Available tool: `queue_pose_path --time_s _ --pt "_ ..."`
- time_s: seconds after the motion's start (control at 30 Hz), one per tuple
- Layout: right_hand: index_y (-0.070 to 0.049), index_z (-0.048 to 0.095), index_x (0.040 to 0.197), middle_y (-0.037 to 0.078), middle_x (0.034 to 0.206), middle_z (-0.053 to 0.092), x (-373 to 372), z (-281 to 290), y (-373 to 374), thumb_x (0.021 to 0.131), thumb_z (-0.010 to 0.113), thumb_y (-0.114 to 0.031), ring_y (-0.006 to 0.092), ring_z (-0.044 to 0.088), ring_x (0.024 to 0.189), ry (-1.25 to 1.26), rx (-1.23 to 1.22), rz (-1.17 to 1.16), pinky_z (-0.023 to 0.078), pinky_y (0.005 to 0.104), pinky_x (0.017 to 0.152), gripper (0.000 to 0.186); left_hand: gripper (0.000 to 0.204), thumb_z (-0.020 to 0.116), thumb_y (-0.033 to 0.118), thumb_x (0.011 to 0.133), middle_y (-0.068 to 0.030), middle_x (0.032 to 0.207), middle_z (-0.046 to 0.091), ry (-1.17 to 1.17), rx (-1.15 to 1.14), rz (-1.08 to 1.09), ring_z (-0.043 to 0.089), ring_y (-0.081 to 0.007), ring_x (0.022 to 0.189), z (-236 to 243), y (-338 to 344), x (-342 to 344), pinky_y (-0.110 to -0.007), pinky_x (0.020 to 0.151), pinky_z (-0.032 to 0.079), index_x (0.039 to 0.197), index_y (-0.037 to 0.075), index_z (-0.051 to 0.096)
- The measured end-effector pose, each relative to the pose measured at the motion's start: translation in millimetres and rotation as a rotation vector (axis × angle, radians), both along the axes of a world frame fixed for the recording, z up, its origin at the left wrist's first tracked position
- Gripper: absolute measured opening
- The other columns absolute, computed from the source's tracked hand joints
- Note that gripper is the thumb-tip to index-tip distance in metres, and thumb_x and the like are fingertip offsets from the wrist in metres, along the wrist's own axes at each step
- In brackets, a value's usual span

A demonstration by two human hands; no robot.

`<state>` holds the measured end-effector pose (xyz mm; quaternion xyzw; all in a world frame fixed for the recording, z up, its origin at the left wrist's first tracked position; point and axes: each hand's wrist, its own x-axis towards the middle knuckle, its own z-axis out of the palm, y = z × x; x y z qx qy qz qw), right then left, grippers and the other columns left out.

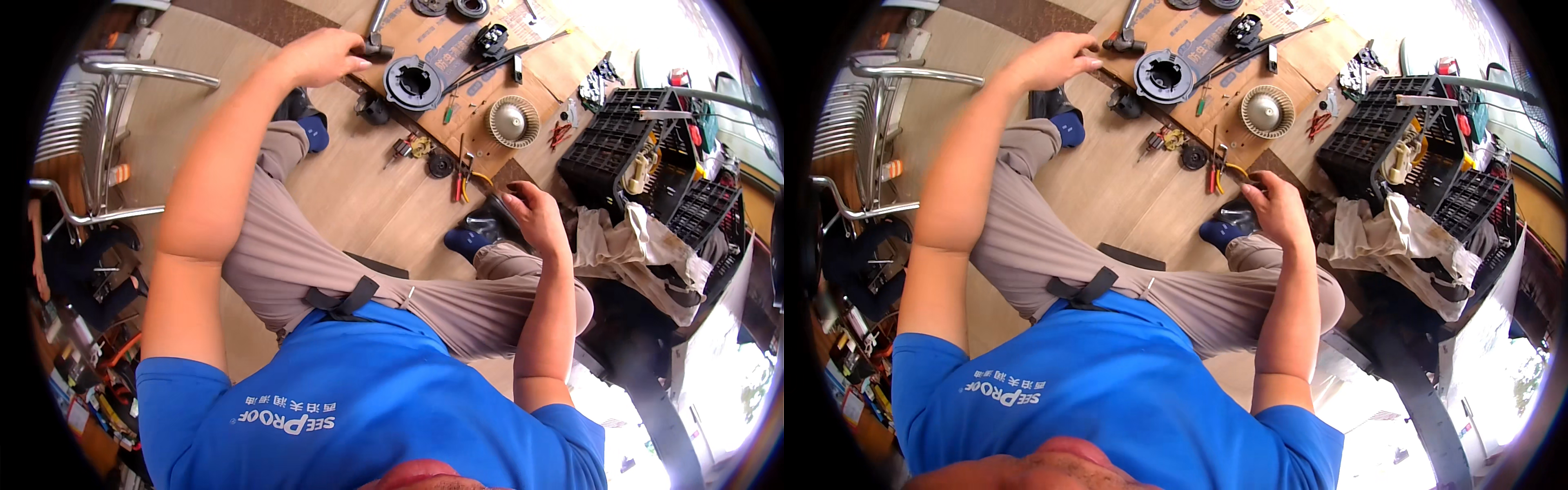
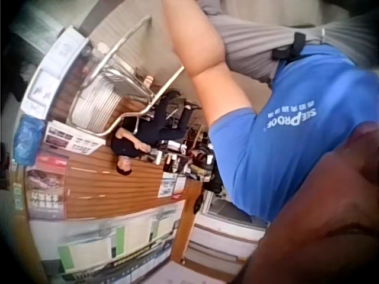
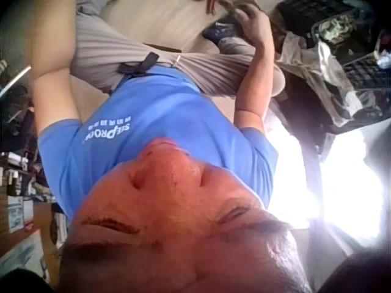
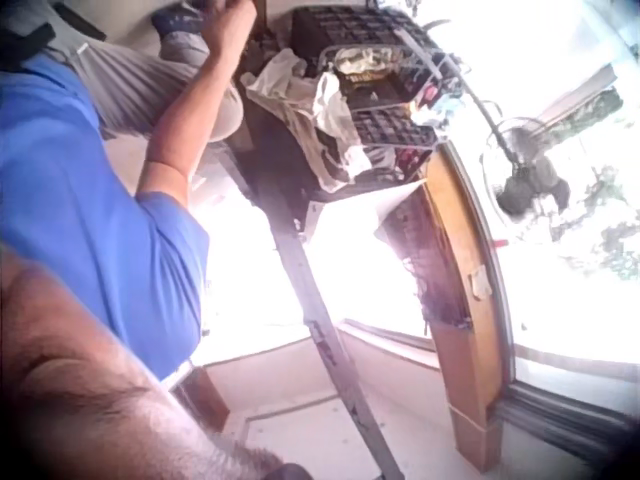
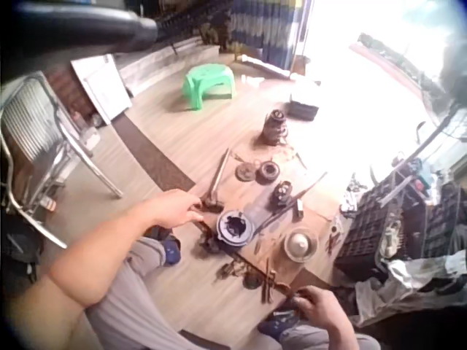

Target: The person disassembles an electric fan motor by hand, removing a wire and holding the rotor and copper coils while using pliers.

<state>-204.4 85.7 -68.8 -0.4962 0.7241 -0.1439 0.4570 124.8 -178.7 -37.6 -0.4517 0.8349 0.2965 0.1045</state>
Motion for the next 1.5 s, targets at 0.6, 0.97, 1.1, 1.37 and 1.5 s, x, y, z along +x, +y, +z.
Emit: queue_pose_path --time_s 0.6,0.97,1.1,1.37,1.5 --pt "0.004 0.066 0.1 0.024 0.089 0.066 -23 -50 20 0.085 0.067 -0.025 0.0355 0.066 0.084 0.177 0.052 0.026 0.05 0.0397 0.076 0.033 0.034 0.06 0.031 0.092 -0.0173 0.103 0.067 0.07 -0.11 -0.205 0.063 -0.0339 0.098 26 43 -49 -0.043 0.084 0.049 0.111 0.004 0.061" --pt "0.004 0.067 0.092 0.023 0.079 0.066 -11 -193 29 0.082 0.068 -0.036 0.0298 0.067 0.07 0.451 0.31 0.403 0.052 0.0397 0.069 0.041 0.035 0.06 0.033 0.092 -0.0187 0.102 0.067 0.084 -0.107 -0.275 0.064 -0.0326 0.1 42 38 -45 -0.043 0.086 0.05 0.105 0.001 0.065" --pt "0.001 0.063 0.108 0.012 0.086 0.066 75 -255 -2 0.088 0.065 -0.033 0.0226 0.066 0.07 -0.237 0.428 -0.507 0.053 0.0369 0.058 0.039 0.034 0.061 0.032 0.091 -0.02 0.101 0.067 0.101 -0.165 -0.285 0.065 -0.0335 0.097 51 32 -44 -0.043 0.084 0.051 0.105 0.001 0.066" --pt "0.003 0.058 0.113 0.016 0.099 0.065 172 -339 -39 0.078 0.075 -0.044 0.0276 0.068 0.077 -0.004 0.263 -0.693 0.055 0.0394 0.064 0.06 0.031 0.063 0.025 0.088 -0.0257 0.089 0.067 0.231 -0.061 -0.242 0.066 -0.0375 0.089 90 13 -38 -0.043 0.08 0.052 0.087 -0.006 0.068" --pt "0.009 0.055 0.115 0.029 0.111 0.063 208 -291 -76 0.072 0.078 -0.047 0.0388 0.062 0.105 0.227 0.285 -0.628 0.048 0.0395 0.092 0.074 0.031 0.063 0.024 0.087 -0.0254 0.088 0.067 0.193 -0.01 -0.196 0.066 -0.0364 0.088 89 10 -25 -0.042 0.08 0.052 0.086 -0.007 0.068"
